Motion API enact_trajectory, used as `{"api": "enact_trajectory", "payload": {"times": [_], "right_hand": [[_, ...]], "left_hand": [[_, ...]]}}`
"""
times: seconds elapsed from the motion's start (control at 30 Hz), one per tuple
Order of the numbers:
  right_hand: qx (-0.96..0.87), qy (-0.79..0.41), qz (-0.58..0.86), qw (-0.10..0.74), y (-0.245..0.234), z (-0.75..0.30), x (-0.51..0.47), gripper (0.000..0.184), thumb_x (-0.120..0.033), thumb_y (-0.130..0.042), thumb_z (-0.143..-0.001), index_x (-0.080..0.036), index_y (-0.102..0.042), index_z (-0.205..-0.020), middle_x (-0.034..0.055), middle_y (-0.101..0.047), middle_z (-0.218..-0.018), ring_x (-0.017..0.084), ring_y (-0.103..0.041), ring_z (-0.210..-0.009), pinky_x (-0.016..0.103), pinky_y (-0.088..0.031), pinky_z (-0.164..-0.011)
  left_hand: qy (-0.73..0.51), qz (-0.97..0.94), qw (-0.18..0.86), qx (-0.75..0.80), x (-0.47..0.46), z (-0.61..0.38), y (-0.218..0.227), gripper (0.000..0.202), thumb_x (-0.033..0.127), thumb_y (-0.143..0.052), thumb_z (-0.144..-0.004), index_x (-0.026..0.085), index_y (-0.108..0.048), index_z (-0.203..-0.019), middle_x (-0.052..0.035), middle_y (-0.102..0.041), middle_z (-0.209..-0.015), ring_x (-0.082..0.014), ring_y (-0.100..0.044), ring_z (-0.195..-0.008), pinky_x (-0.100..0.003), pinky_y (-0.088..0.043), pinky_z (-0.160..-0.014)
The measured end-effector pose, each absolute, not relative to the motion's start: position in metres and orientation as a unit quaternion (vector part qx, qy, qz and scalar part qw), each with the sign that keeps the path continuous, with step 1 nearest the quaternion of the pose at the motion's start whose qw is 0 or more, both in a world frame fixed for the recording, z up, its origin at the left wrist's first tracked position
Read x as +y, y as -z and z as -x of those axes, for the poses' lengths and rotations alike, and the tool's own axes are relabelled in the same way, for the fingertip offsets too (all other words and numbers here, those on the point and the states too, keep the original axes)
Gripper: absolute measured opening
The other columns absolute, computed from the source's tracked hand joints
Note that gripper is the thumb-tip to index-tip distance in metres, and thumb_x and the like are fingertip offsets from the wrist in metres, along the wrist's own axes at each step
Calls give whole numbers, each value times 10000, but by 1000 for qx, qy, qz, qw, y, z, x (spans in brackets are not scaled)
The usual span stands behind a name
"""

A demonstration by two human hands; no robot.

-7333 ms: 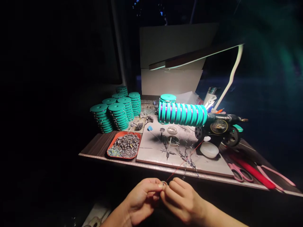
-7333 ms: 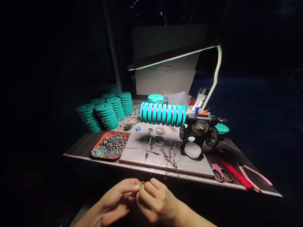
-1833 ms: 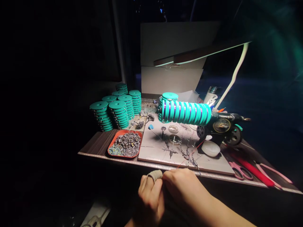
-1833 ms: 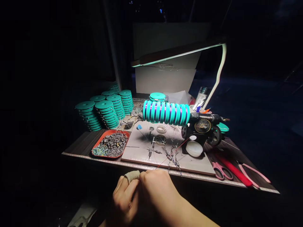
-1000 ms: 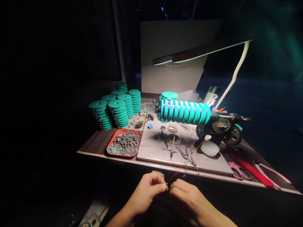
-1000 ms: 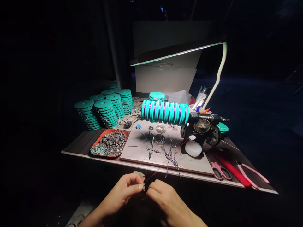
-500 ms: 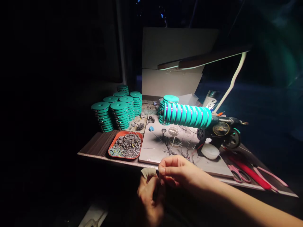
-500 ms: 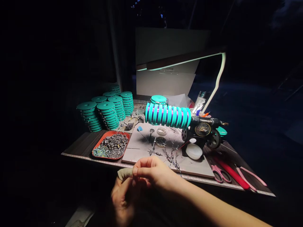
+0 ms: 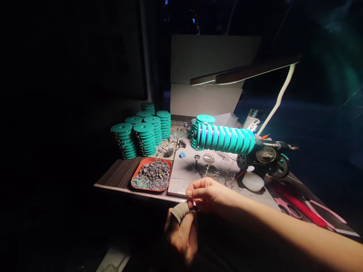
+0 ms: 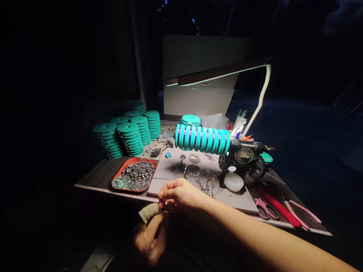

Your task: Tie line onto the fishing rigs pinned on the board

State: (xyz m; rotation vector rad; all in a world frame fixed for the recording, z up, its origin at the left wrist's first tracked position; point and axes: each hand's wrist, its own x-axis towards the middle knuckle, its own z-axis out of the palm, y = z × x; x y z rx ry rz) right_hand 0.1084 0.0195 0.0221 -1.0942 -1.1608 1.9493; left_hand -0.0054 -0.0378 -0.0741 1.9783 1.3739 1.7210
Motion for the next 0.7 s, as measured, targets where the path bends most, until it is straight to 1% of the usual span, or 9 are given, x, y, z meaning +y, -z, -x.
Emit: {"api": "enact_trajectory", "payload": {"times": [0.1, 0.23, 0.33, 0.37, 0.43, 0.5, 0.57, 0.63, 0.7], "right_hand": [[-440, -731, 427, 300, -25, -107, 20, 98, -172, -529, -620, -134, -506, -533, -41, -544, -439, 16, -328, -340, 156, -177, -376], [-463, -708, 453, 281, -35, -105, 21, 180, -107, -469, -715, -144, -474, -538, -90, -457, -408, 19, -309, -325, 154, -230, -370], [-501, -689, 468, 237, -38, -102, 25, 255, -153, -505, -808, -141, -480, -554, -102, -430, -425, 28, -320, -319, 159, -266, -356], [-515, -680, 471, 224, -37, -101, 26, 264, -172, -516, -821, -138, -487, -561, -103, -429, -431, 29, -327, -321, 158, -268, -352], [-543, -660, 476, 207, -34, -97, 29, 250, -153, -518, -815, -135, -496, -567, -103, -422, -428, 29, -328, -321, 156, -267, -352], [-571, -633, 480, 207, -32, -95, 30, 234, -115, -494, -791, -142, -488, -559, -96, -416, -421, 35, -317, -322, 166, -264, -359], [-602, -598, 480, 221, -33, -97, 26, 203, -122, -484, -770, -154, -486, -569, -81, -420, -439, 53, -340, -355, 186, -277, -385], [-635, -549, 480, 254, -35, -105, 16, 155, -165, -517, -758, -165, -500, -604, -60, -442, -503, 79, -384, -446, 208, -300, -447], [-693, -454, 470, 305, -33, -120, 0, 112, -204, -539, -761, -176, -520, -655, -37, -467, -586, 103, -403, -545, 224, -313, -520]], "left_hand": [[-583, -681, -11, 442, -34, 4, 77, 281, 76, -476, -789, 232, -655, -938, -73, -667, -902, -269, -618, -879, -371, -491, -757], [-579, -667, -75, 463, -34, 1, 85, 178, 66, -565, -745, 193, -673, -809, -85, -691, -789, -259, -647, -781, -392, -505, -735], [-577, -679, -82, 447, -38, 0, 86, 187, 57, -565, -747, 187, -673, -829, -92, -697, -795, -248, -647, -782, -391, -495, -757], [-577, -683, -79, 440, -39, 0, 86, 206, 58, -544, -762, 188, -668, -862, -96, -697, -821, -242, -644, -796, -384, -487, -769], [-578, -685, -60, 440, -39, 1, 84, 238, 70, -500, -789, 193, -659, -917, -102, -691, -860, -233, -636, -817, -373, -468, -790], [-582, -671, 4, 459, -37, 1, 82, 233, 94, -481, -798, 198, -667, -892, -98, -682, -840, -224, -627, -787, -344, -466, -751], [-583, -649, 126, 472, -33, 2, 78, 188, 140, -500, -783, 197, -679, -765, -79, -661, -747, -202, -609, -691, -294, -467, -650], [-570, -631, 233, 471, -31, 4, 73, 202, 210, -512, -776, 186, -646, -626, -52, -618, -643, -170, -574, -585, -253, -446, -549], [-541, -599, 369, 461, -30, 6, 64, 213, 263, -540, -761, 171, -602, -579, -27, -580, -601, -144, -538, -549, -230, -425, -519]]}}
